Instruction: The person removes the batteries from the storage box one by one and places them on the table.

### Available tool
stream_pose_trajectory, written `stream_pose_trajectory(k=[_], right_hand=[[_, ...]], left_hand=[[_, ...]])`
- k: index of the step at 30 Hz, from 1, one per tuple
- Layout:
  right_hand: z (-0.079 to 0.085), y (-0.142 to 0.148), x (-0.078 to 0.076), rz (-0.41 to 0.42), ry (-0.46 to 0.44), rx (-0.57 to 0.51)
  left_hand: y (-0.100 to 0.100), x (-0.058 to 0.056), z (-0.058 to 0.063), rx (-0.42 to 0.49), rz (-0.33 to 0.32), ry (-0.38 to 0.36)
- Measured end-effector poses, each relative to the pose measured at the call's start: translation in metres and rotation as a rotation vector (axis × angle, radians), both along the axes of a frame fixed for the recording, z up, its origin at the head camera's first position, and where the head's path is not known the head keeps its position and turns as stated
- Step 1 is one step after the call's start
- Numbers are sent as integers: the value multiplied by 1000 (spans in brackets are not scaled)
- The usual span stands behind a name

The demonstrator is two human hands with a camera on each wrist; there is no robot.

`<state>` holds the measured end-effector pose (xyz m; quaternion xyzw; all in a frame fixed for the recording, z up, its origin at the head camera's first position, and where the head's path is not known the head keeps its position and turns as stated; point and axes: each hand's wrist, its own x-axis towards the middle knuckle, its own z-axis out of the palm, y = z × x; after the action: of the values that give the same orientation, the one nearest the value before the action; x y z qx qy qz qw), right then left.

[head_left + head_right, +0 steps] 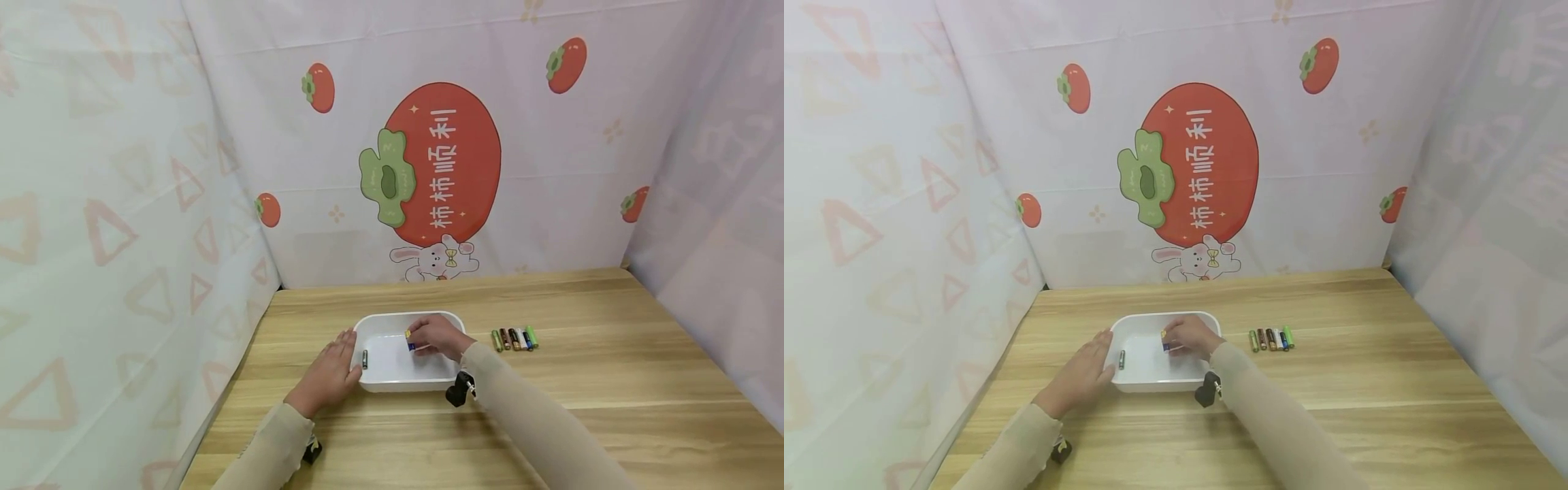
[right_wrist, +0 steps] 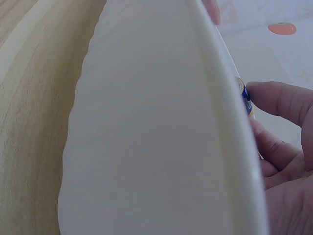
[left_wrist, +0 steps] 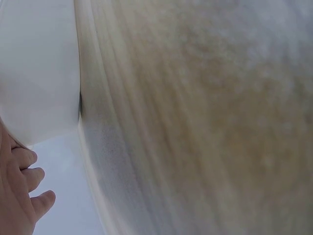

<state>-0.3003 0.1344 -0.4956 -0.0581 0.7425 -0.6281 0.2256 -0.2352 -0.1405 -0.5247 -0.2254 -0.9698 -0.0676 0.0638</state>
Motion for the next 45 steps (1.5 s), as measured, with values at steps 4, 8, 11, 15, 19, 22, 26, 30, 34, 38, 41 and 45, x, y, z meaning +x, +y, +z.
stream_pose_trajectory(k=[4, 8, 11, 15, 19, 22, 26, 30, 34, 38, 41, 45], right_hand=[[3, 4, 1, -2, 4, 11], [5, 9, 1, -12, 10, 14], [5, 13, 1, -22, 9, 10], [6, 18, 2, -20, 9, -3], [9, 23, 3, -6, 11, -16], [12, 27, 4, -4, 11, -12], [18, 31, 7, -8, 16, 6], [21, 37, 8, -26, 18, 18], [22, 44, 7, -28, 14, 24], [24, 54, 7, -13, 14, 40], [26, 62, 7, -12, 22, 42], [26, 72, 5, -17, 34, 36]], left_hand=[[-1, 0, 0, 10, -11, 12], [-1, 1, 1, 19, -16, 15], [0, 2, 2, 12, -5, -3], [1, 3, 4, 2, 8, -23], [1, 3, 5, -2, 7, -21], [1, 4, 5, -9, 5, -19], [1, 4, 6, -9, 0, -15], [1, 4, 6, -4, 1, -15], [1, 5, 5, 2, -6, -7], [1, 5, 6, 7, -12, -8], [2, 4, 7, 9, -14, -5], [3, 4, 8, 7, -15, -7]])
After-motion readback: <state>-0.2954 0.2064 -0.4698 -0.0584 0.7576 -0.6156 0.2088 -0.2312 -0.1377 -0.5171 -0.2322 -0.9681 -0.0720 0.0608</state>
